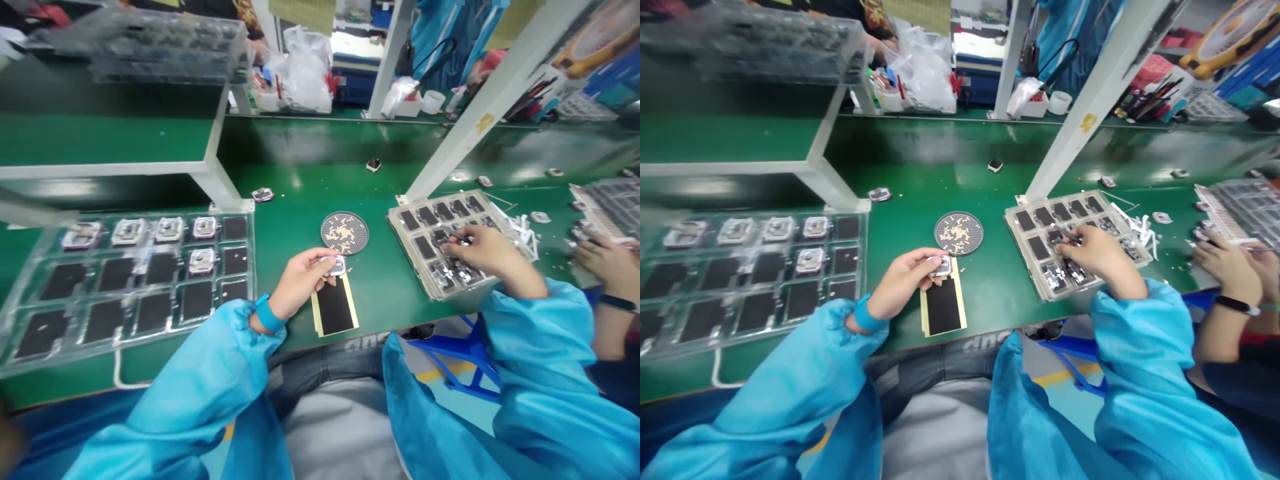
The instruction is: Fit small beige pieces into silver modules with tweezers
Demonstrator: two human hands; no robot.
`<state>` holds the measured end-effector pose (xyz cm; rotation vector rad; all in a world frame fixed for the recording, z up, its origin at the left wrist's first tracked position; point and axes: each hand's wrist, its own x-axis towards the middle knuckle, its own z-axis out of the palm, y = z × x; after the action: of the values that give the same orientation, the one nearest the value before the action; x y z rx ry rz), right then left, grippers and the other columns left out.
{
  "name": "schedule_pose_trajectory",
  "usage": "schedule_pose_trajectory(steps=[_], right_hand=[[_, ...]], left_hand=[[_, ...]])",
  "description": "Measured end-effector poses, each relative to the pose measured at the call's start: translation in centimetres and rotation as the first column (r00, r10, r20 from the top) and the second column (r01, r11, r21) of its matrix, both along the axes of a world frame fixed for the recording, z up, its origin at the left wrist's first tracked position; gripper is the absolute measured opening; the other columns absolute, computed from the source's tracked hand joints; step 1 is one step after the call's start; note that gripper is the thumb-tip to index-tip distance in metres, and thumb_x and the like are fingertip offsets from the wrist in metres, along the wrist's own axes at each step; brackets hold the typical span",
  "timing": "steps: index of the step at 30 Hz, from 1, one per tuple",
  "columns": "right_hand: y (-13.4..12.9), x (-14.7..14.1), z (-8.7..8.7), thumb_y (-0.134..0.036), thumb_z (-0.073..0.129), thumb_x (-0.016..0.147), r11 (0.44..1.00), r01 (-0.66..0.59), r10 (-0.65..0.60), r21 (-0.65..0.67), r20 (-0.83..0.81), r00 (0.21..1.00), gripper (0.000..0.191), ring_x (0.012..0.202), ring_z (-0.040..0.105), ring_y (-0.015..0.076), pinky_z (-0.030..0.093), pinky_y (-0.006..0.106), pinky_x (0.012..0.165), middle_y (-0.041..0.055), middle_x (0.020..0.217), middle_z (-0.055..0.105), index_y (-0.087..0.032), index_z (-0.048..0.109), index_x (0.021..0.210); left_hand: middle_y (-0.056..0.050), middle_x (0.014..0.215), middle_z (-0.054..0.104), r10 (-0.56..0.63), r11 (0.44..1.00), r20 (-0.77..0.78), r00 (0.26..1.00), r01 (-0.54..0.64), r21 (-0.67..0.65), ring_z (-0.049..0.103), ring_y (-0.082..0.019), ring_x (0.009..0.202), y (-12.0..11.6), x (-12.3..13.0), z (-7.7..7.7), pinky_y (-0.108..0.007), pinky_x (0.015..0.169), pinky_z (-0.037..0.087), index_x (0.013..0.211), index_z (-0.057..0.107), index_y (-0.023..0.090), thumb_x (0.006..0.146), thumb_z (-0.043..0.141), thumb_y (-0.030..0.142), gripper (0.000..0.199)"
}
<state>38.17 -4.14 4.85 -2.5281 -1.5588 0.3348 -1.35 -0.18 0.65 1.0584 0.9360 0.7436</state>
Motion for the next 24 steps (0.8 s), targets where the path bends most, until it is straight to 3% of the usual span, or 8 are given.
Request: schedule_pose_trajectory(steps=[2, 4, 6, 8, 11, 15, 20, 24], right_hand=[[-0.1, -0.6, 0.7, -0.045, 0.081, 0.071, 0.998, 0.013, -0.014, 0.062, 0.016, 1.000, 0.026, 0.054, 0.056, 0.0208, 0.039, 0.036, 0.057, 0.0038, 0.060, 0.064, -0.022, 0.072, 0.080], [-0.2, -2.2, 1.4, -0.042, 0.080, 0.074, 0.966, 0.013, -0.009, 0.257, -0.016, 1.000, 0.022, 0.054, 0.053, 0.0197, 0.037, 0.036, 0.056, 0.0032, 0.058, 0.060, -0.023, 0.069, 0.077], [-0.3, -4.7, 1.8, -0.036, 0.078, 0.078, 0.884, -0.005, 0.095, 0.467, -0.168, 0.981, 0.017, 0.057, 0.053, 0.0184, 0.038, 0.035, 0.057, 0.0025, 0.063, 0.060, -0.024, 0.067, 0.078], [-0.4, -8.1, 1.9, -0.032, 0.079, 0.078, 0.819, 0.001, 0.280, 0.574, -0.401, 0.872, 0.016, 0.062, 0.059, 0.0179, 0.043, 0.033, 0.058, 0.0021, 0.072, 0.064, -0.024, 0.066, 0.083], [0.1, -13.3, 1.6, -0.032, 0.083, 0.077, 0.812, -0.058, 0.438, 0.581, -0.541, 0.718, 0.019, 0.062, 0.060, 0.0156, 0.045, 0.030, 0.057, 0.0009, 0.075, 0.067, -0.023, 0.068, 0.084], [1.5, -18.1, 0.1, -0.037, 0.087, 0.074, 0.822, -0.212, 0.537, 0.529, -0.594, 0.599, 0.022, 0.047, 0.041, 0.0089, 0.031, 0.026, 0.048, -0.0050, 0.055, 0.055, -0.020, 0.073, 0.079], [2.6, -19.8, -2.5, -0.044, 0.080, 0.082, 0.837, -0.273, 0.547, 0.474, -0.729, 0.413, 0.025, 0.070, 0.065, 0.0167, 0.049, 0.030, 0.066, 0.0026, 0.083, 0.077, -0.021, 0.080, 0.094], [2.5, -19.5, -3.2, -0.045, 0.081, 0.082, 0.876, -0.218, 0.481, 0.430, -0.755, 0.444, 0.025, 0.071, 0.066, 0.0177, 0.049, 0.031, 0.071, 0.0024, 0.074, 0.076, -0.021, 0.078, 0.077]], left_hand=[[-0.006, 0.075, 0.071, -0.003, 0.999, 0.038, 0.999, 0.004, -0.041, 0.062, -0.009, 0.056, 0.1, 0.0, -0.1, -0.016, 0.043, 0.032, 0.108, 0.072, 0.012, 0.084, 0.075, 0.040, 0.037], [-0.006, 0.075, 0.071, -0.003, 0.998, 0.070, 0.998, 0.008, -0.069, 0.063, -0.009, 0.055, 0.1, 0.0, -0.2, -0.016, 0.041, 0.029, 0.107, 0.073, 0.012, 0.085, 0.073, 0.038, 0.034], [-0.006, 0.075, 0.071, 0.002, 0.996, 0.092, 0.996, 0.006, -0.085, 0.064, -0.010, 0.054, 0.2, 0.0, -0.3, -0.016, 0.040, 0.027, 0.106, 0.074, 0.012, 0.086, 0.071, 0.036, 0.032], [-0.007, 0.075, 0.072, 0.010, 0.995, 0.106, 0.994, 0.001, -0.103, 0.066, -0.011, 0.054, 0.2, 0.0, -0.3, -0.017, 0.040, 0.028, 0.107, 0.075, 0.012, 0.086, 0.069, 0.034, 0.031], [-0.009, 0.077, 0.074, 0.022, 0.994, 0.102, 0.995, -0.011, -0.110, 0.070, -0.013, 0.058, 0.2, 0.0, 0.0, -0.017, 0.041, 0.032, 0.110, 0.075, 0.010, 0.082, 0.070, 0.028, 0.034], [-0.009, 0.078, 0.075, 0.045, 0.998, 0.072, 0.996, -0.042, -0.047, 0.069, -0.013, 0.057, 0.2, -0.1, 0.3, -0.017, 0.043, 0.036, 0.112, 0.074, 0.008, 0.076, 0.075, 0.020, 0.038], [-0.008, 0.086, 0.077, 0.091, 0.996, 0.103, 0.991, -0.091, -0.001, 0.066, -0.011, 0.058, 0.3, -0.3, 0.0, -0.022, 0.054, 0.051, 0.111, 0.075, 0.010, 0.075, 0.074, 0.017, 0.036], [-0.009, 0.101, 0.078, 0.100, 0.989, 0.149, 0.984, -0.115, 0.092, 0.071, -0.013, 0.072, 0.2, -0.2, -0.4, -0.027, 0.074, 0.059, 0.120, 0.072, 0.012, 0.071, 0.070, 0.008, 0.050]])
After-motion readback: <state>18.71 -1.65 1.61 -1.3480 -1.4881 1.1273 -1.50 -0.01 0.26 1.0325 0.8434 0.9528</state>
